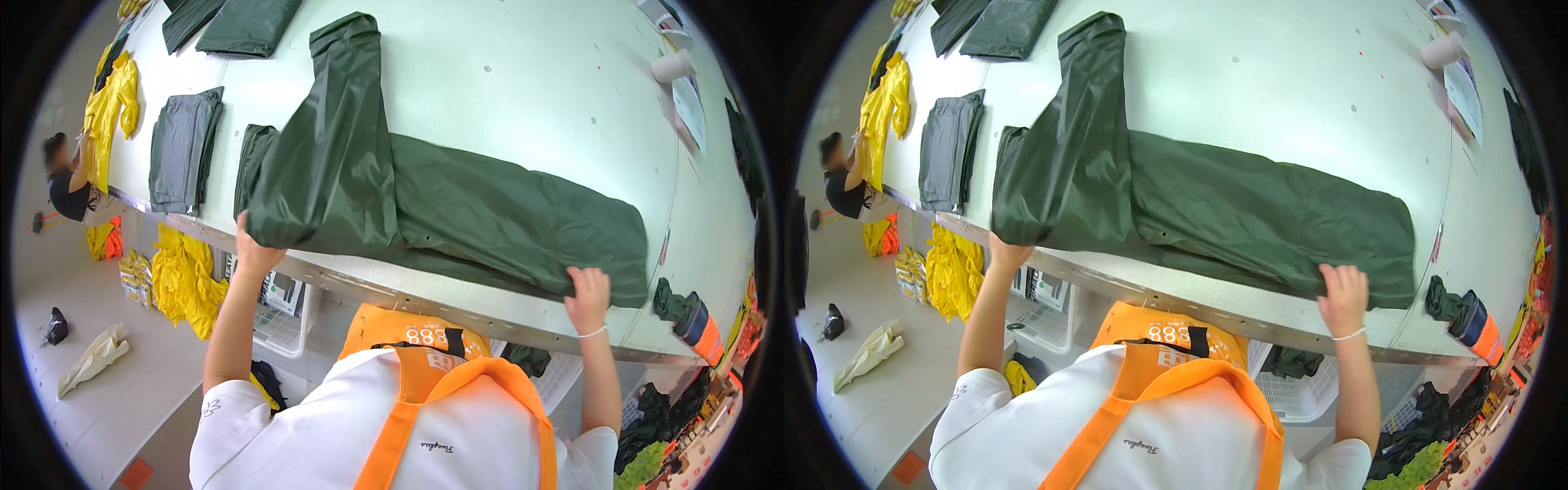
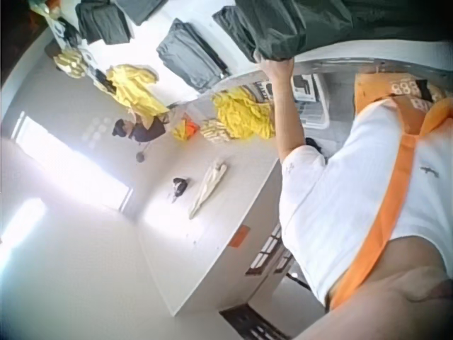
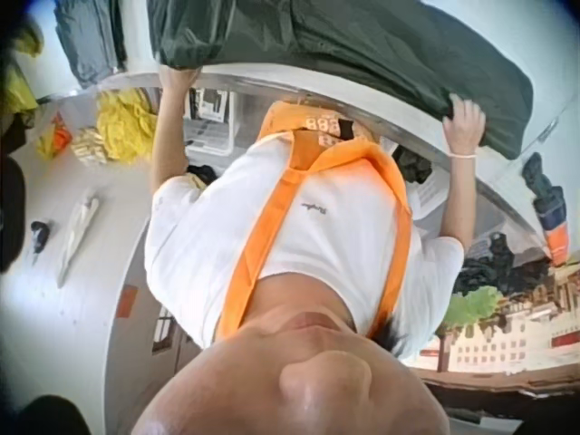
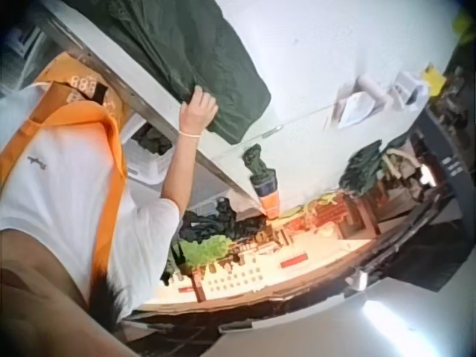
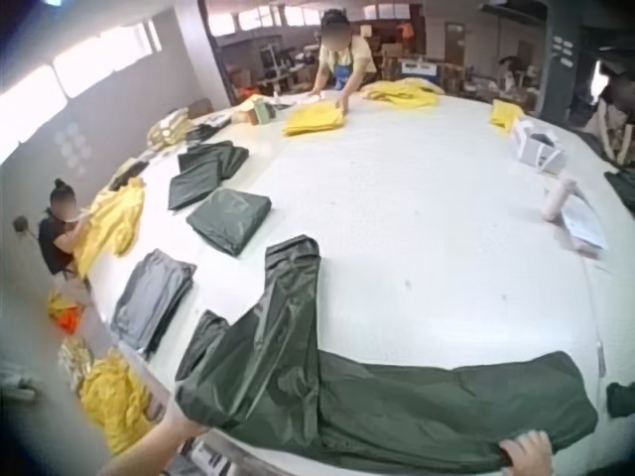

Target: The person folds a green jacket on a white table. They smooth the fabric, fold the sleeves inward, fold the sides toward the center, and then fold the jacket in half before placing it on a stack of folded jackets.

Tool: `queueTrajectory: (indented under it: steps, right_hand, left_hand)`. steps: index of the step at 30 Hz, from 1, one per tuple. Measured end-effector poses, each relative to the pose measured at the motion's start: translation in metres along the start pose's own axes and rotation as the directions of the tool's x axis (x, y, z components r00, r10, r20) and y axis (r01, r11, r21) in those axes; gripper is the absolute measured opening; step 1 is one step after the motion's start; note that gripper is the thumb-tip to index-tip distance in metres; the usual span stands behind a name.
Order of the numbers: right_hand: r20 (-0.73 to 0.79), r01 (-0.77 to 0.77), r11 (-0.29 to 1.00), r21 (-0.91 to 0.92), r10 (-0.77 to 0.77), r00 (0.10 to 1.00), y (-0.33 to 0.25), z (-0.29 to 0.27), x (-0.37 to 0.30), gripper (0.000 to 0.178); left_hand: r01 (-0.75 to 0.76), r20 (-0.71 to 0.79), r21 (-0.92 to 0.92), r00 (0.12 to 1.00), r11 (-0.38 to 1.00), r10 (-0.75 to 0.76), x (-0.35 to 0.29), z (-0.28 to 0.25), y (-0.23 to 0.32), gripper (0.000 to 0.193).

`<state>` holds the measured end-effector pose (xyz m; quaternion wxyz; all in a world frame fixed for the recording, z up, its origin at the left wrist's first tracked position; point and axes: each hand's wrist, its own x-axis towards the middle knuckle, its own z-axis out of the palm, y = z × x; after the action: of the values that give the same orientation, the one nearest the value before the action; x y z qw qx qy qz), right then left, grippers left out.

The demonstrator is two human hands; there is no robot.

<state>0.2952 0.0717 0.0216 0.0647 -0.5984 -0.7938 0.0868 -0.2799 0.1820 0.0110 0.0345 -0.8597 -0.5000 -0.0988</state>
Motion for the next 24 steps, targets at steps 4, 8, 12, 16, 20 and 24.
queueTrajectory:
  steps: [4, 8, 12, 16, 20, 24]
  right_hand:
    - [0.053, -0.108, 0.988, 0.114, 0.103, 0.993, -0.014, 0.037, -0.020, 0.050]
    - [0.111, -0.201, 0.969, 0.144, 0.186, 0.976, -0.002, 0.039, -0.024, 0.036]
    - [0.332, -0.504, 0.852, 0.142, 0.438, 0.835, 0.024, 0.030, -0.021, 0.025]
    - [0.348, -0.292, 0.949, -0.116, 0.314, 0.883, 0.024, -0.016, 0.077, 0.035]
    - [-0.072, 0.127, 0.970, 0.206, -0.114, 0.991, -0.079, -0.019, 0.276, 0.027]
    - [-0.291, 0.318, 0.941, 0.115, -0.274, 0.917, -0.150, 0.037, 0.421, 0.024]
  left_hand:
    - [0.212, 0.256, -0.256, 0.956, 0.943, -0.145, -0.044, 0.037, -0.010, 0.038]
    - [0.407, 0.495, -0.507, 0.859, 0.760, -0.130, -0.058, 0.057, -0.043, 0.052]
    - [0.416, 0.460, -0.624, 0.880, 0.662, -0.119, -0.088, 0.103, -0.031, 0.076]
    - [0.369, 0.501, -0.479, 0.860, 0.797, -0.097, -0.064, 0.084, 0.009, 0.067]
    - [0.380, 0.461, -0.411, 0.871, 0.829, -0.171, -0.057, 0.045, 0.030, 0.052]
    - [0.379, 0.573, -0.341, 0.809, 0.860, -0.130, -0.032, 0.032, 0.035, 0.068]
